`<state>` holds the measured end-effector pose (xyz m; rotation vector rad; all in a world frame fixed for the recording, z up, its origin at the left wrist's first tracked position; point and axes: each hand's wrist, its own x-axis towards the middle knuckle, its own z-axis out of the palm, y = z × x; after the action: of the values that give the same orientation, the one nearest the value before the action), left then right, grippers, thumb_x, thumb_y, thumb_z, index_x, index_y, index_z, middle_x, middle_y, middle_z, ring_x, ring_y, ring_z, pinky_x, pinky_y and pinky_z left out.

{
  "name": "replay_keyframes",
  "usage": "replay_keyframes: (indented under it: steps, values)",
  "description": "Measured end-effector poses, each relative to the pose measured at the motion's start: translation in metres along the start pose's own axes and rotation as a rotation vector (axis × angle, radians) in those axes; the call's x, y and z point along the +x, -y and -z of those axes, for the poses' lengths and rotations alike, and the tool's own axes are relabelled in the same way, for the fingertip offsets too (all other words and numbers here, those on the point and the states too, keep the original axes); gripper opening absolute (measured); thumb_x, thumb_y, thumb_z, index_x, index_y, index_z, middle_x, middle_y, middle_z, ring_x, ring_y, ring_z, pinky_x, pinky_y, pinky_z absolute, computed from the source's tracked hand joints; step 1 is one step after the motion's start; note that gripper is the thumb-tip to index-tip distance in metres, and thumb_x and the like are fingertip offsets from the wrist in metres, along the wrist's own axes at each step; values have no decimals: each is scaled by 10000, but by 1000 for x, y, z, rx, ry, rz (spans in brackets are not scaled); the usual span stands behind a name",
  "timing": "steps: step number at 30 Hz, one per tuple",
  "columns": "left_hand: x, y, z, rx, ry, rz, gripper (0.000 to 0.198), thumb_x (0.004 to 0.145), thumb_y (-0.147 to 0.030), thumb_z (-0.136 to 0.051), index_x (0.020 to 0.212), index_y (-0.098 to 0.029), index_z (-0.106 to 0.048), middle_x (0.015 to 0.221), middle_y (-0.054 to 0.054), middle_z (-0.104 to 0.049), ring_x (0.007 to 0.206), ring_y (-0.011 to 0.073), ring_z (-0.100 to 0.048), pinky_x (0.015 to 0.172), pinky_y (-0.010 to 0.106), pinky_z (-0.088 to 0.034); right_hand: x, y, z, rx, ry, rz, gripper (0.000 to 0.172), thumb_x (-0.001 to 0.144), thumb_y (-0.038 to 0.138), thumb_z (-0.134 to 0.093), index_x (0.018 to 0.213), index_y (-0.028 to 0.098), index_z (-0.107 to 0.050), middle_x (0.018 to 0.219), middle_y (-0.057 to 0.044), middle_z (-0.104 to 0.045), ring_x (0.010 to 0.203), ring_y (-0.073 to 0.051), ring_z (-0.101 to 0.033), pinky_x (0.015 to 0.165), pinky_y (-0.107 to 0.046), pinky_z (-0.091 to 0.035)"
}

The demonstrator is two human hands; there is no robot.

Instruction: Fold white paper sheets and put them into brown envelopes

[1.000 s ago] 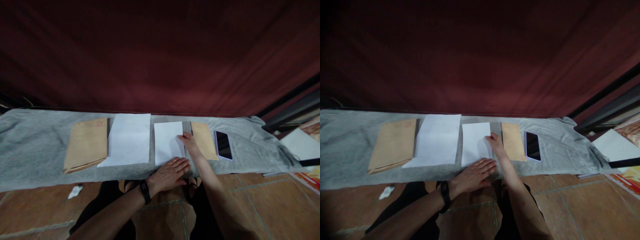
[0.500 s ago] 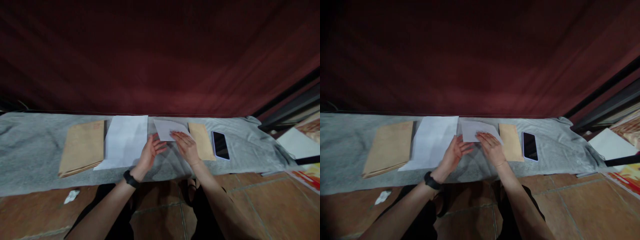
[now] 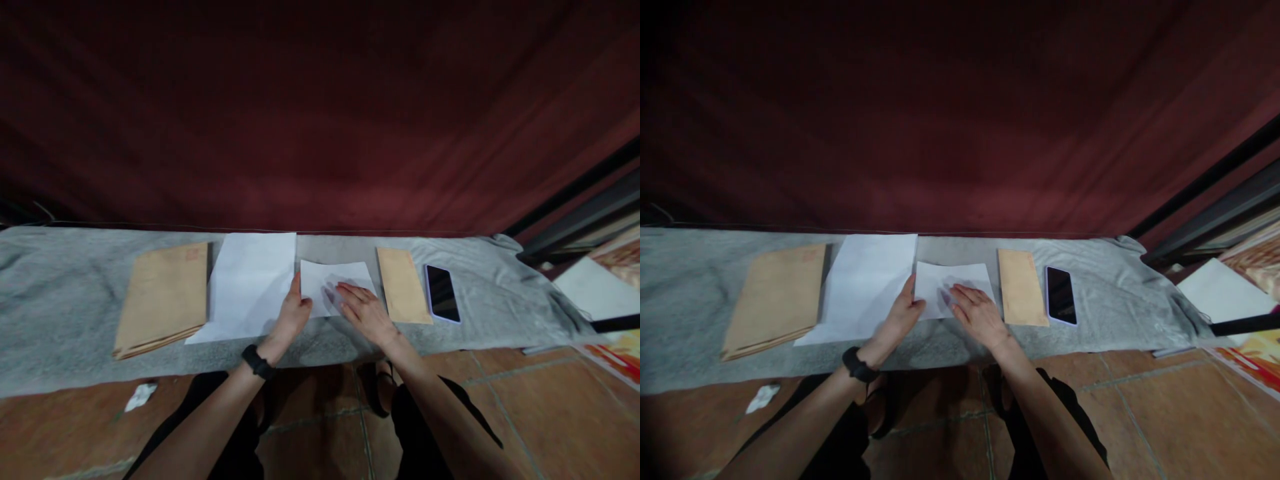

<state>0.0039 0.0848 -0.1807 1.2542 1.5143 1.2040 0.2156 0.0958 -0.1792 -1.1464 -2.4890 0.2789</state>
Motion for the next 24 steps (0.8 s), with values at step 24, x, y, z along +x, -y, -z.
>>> replay_keyframes:
  steps: [24]
  values:
    - [-37, -13, -19, 1224, 78, -411, 593, 930, -221, -489, 1507, -161, -367, 1629, 111, -219, 1478, 357, -228, 1184, 571, -235, -9, -17, -34, -259, 85, -181, 549, 1041, 458, -314, 1546, 244, -289, 1624, -69, -216, 1496, -238, -208, 1210, -479, -188]
